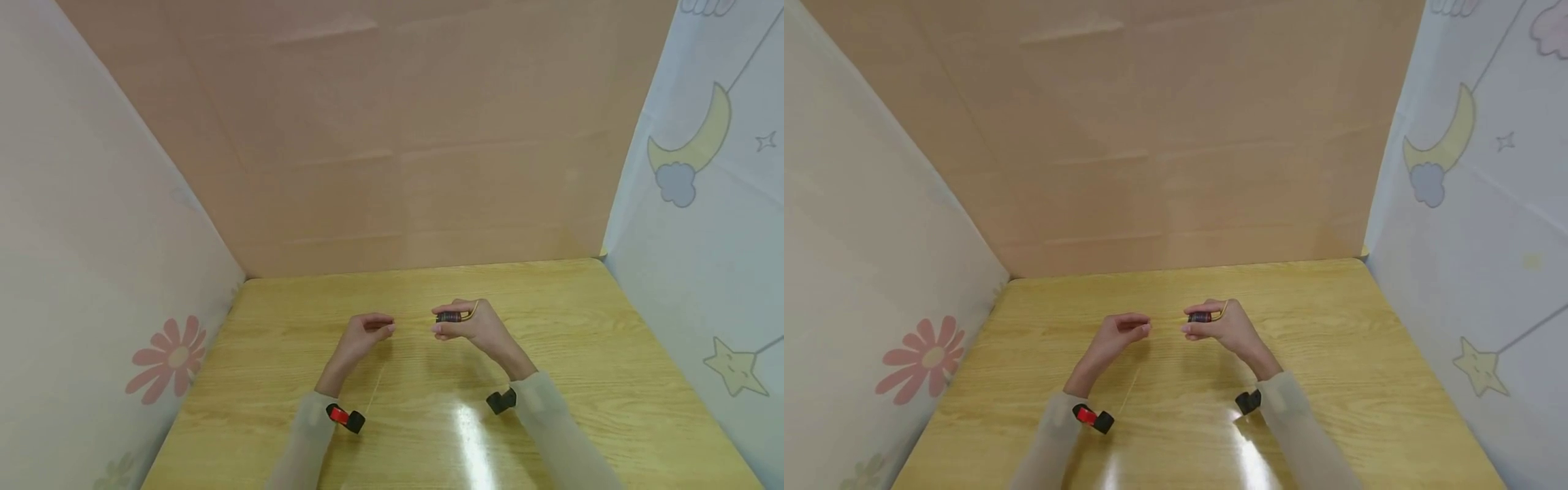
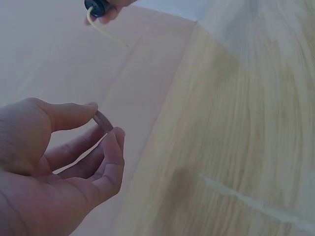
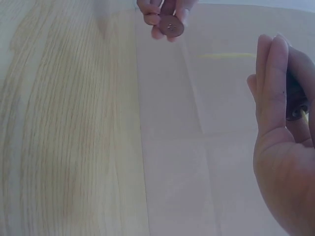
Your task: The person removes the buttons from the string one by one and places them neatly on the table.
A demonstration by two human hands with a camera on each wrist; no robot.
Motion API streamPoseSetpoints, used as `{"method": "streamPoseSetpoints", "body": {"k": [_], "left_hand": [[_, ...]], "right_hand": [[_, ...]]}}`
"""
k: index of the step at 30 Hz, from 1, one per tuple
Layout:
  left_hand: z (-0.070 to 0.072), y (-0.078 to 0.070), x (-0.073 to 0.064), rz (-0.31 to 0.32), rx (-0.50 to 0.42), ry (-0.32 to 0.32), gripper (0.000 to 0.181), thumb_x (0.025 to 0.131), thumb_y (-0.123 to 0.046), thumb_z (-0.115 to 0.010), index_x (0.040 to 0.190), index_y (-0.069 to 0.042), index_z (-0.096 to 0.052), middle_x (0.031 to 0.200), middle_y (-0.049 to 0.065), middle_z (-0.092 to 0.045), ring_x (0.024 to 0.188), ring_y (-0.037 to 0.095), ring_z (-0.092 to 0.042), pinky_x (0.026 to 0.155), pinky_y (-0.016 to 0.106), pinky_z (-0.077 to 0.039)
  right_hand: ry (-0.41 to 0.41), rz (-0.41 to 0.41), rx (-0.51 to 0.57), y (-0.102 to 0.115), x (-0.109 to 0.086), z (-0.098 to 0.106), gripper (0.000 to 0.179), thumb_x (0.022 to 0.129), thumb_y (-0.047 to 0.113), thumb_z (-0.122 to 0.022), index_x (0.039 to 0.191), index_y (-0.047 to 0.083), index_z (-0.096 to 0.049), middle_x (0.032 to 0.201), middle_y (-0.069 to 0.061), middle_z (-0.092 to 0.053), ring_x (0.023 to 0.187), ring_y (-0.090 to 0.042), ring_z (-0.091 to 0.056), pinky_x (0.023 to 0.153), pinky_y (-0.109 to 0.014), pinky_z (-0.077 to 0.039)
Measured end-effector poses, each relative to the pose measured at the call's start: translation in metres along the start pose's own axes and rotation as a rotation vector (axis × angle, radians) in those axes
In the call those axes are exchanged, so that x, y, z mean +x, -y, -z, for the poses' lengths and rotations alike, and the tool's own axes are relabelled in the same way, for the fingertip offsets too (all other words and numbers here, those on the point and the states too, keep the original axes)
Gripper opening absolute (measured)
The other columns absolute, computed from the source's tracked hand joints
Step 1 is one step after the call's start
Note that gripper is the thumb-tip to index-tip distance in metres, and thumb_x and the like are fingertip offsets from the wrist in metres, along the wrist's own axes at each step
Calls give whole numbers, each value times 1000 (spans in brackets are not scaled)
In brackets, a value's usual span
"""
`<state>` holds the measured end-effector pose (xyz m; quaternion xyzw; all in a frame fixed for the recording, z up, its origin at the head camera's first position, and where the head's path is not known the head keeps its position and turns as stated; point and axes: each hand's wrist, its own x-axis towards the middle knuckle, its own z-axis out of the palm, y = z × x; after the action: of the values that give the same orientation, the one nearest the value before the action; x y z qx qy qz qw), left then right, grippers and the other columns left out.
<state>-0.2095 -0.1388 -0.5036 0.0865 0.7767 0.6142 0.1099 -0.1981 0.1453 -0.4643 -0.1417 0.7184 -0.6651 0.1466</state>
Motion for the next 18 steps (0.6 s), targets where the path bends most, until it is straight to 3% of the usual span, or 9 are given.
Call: {"method": "streamPoseSetpoints", "body": {"k": [7, 18], "left_hand": [[5, 11, 3, 32, 99, -47, 39, 92, -29, -70, 122, -4, -67, 114, 7, -70, 102, 18, -67, 92, 40, -56], [10, 25, 9, -7, 214, -59, 30, 91, -27, -72, 115, -9, -71, 107, 2, -73, 93, 16, -66, 85, 33, -54]], "right_hand": [[-3, 1, 1, 3, -2, 1, 44, 79, 30, -82, 119, 13, -71, 132, -15, -52, 95, -30, -74, 91, -40, -57], [-12, -3, -3, 0, -3, 1, 44, 79, 31, -82, 118, 13, -71, 129, -14, -54, 96, -32, -73, 91, -41, -57]]}}
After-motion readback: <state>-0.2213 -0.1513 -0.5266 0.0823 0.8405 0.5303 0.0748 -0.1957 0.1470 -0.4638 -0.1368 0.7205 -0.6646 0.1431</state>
